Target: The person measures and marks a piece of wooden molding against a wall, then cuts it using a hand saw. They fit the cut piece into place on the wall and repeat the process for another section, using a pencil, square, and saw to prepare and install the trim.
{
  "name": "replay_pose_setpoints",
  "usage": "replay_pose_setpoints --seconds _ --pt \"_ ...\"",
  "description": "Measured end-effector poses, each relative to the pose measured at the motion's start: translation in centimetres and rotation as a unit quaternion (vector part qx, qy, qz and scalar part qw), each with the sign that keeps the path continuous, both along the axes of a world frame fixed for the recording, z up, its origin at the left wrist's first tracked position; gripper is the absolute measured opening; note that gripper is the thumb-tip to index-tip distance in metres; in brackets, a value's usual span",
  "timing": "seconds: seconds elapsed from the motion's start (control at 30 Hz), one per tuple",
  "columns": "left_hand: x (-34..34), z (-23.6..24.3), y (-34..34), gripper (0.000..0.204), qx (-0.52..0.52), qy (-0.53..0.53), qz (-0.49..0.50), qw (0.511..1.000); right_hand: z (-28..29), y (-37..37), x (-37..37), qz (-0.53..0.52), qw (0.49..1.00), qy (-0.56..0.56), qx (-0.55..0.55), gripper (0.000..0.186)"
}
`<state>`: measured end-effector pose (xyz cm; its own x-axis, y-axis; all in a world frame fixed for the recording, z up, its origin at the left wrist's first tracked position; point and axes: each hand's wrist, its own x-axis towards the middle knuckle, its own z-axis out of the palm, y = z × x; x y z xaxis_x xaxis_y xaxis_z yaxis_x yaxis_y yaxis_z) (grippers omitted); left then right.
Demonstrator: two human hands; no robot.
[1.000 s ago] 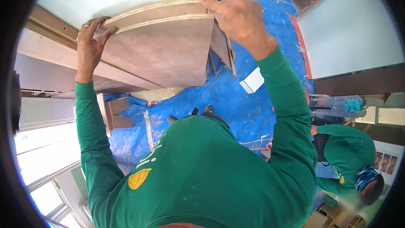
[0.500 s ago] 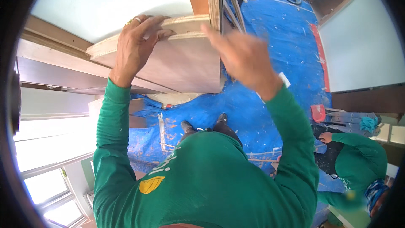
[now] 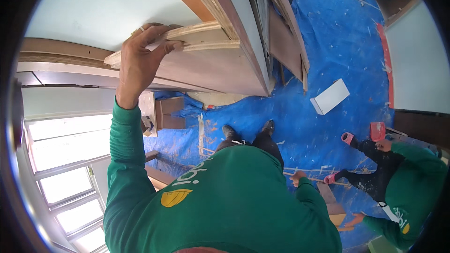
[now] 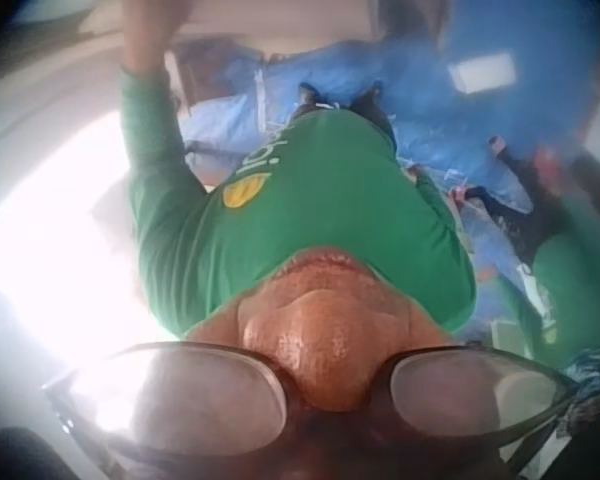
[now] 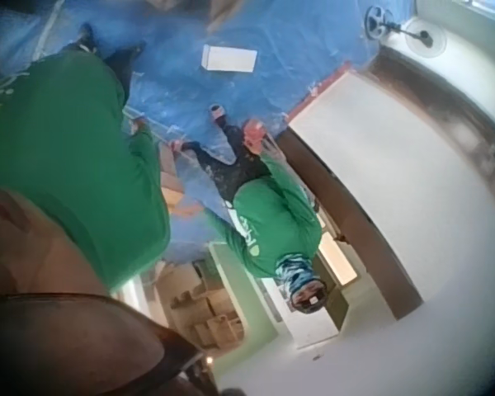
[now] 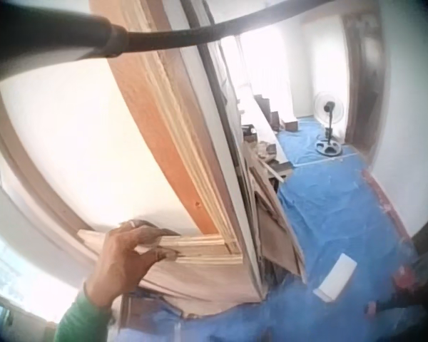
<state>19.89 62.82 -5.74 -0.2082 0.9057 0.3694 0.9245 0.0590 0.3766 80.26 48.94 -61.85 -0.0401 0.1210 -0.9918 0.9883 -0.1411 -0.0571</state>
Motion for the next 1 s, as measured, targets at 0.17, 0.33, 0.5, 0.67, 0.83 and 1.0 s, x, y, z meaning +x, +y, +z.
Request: replay_pose_setpoints --seconds 0.17,0.33,0.5,0.67,0.83,1.0 --pt "-0.9 1.1 -1.0 0.032 -0.002 -0.023 0.019 1.000 -10.7 -0.3 8.8 0.392 0.876 0.129 0.250 0.022" --pt "0.5 1.1 0.4 0.034 -0.002 0.007 -0.014 1.000 -11.1 9.2 2.7 0.362 0.769 0.247 0.466 0.023" --pt "-0.7 0.4 -1.4 0.037 0.004 -0.013 -0.001 1.000 -1.2 15.4 -11.9 -0.293 0.880 0.280 0.249 0.026" --pt "-1.1 0.0 -1.4 0.037 0.003 -0.030 -0.015 0.999 -1.0 14.9 -13.2 -0.212 0.898 0.290 0.253 0.026" --pt "-1.6 0.4 -0.1 0.036 0.012 -0.025 -0.030 0.999 -12.9 11.8 -1.8 0.270 0.849 0.328 0.315 0.029" --pt "-2.1 -0.5 -0.7 0.036 0.021 0.012 -0.029 0.999 -11.3 6.2 1.6 0.384 0.866 0.205 0.245 0.020"
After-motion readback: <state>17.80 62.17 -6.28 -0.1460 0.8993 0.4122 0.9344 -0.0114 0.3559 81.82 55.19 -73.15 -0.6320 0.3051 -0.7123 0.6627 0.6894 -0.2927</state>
